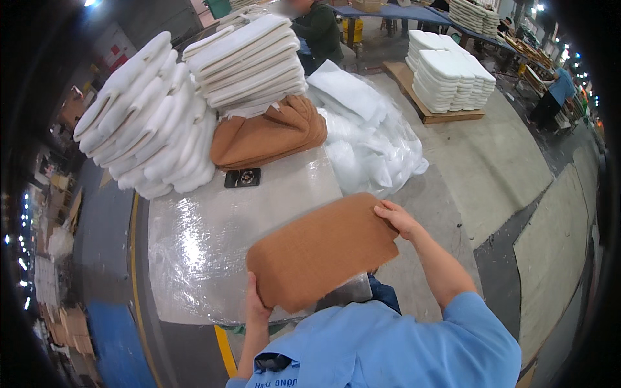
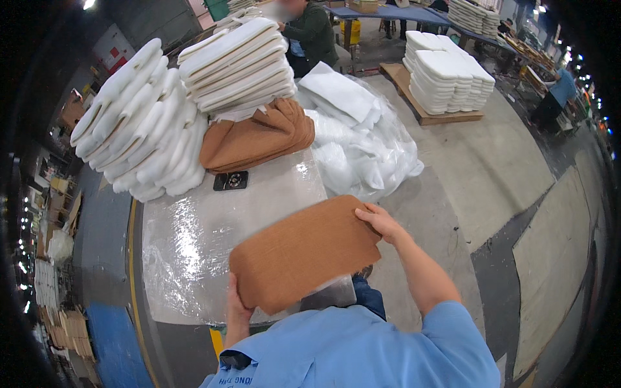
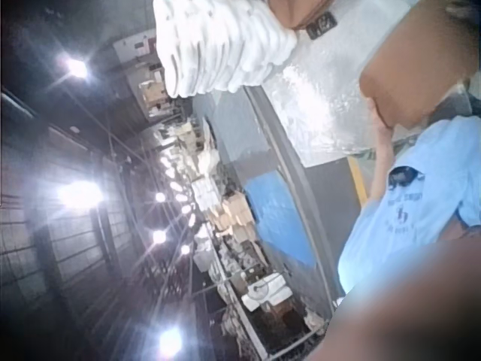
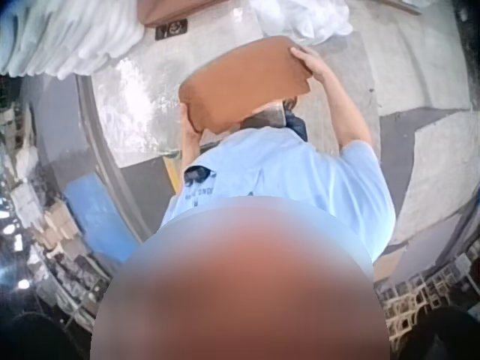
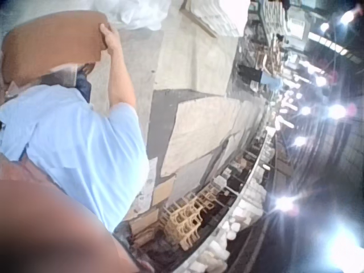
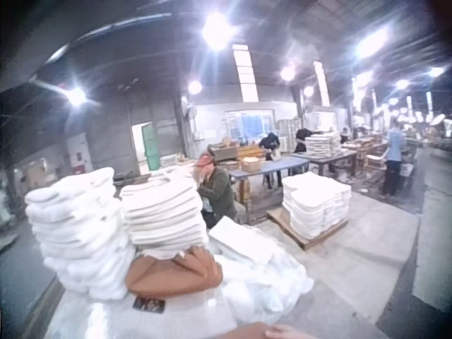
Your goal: The person repeatedly inserts white foam inserts into brown fabric cushion covers, folds the edges, and stacks the finished cushions. The person handles the foam and covers by hand without using tools.
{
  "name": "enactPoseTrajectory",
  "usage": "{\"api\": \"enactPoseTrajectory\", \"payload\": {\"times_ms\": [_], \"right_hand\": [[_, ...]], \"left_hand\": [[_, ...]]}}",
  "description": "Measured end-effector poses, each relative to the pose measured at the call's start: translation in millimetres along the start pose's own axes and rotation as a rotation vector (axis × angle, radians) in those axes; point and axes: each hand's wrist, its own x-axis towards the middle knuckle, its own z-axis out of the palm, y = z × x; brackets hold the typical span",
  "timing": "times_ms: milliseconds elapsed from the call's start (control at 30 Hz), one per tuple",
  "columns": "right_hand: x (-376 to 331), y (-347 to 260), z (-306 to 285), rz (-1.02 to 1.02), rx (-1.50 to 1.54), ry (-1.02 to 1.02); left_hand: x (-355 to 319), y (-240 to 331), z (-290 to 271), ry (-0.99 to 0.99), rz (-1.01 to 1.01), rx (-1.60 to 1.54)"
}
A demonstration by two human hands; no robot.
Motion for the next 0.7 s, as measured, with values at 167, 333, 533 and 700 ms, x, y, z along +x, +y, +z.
{"api": "enactPoseTrajectory", "payload": {"times_ms": [167,333,533,700], "right_hand": [[7,60,-1,0.066,0.132,0.053],[-12,84,3,0.19,0.313,-0.008],[0,59,-11,0.035,-0.242,0.07],[20,32,28,-0.076,-0.183,0.206]], "left_hand": [[0,-41,2,0.086,-0.081,-0.212],[6,-35,-19,0.24,-0.022,0.166],[45,1,-22,0.215,-0.028,0.46],[77,19,0,0.309,-0.053,0.207]]}}
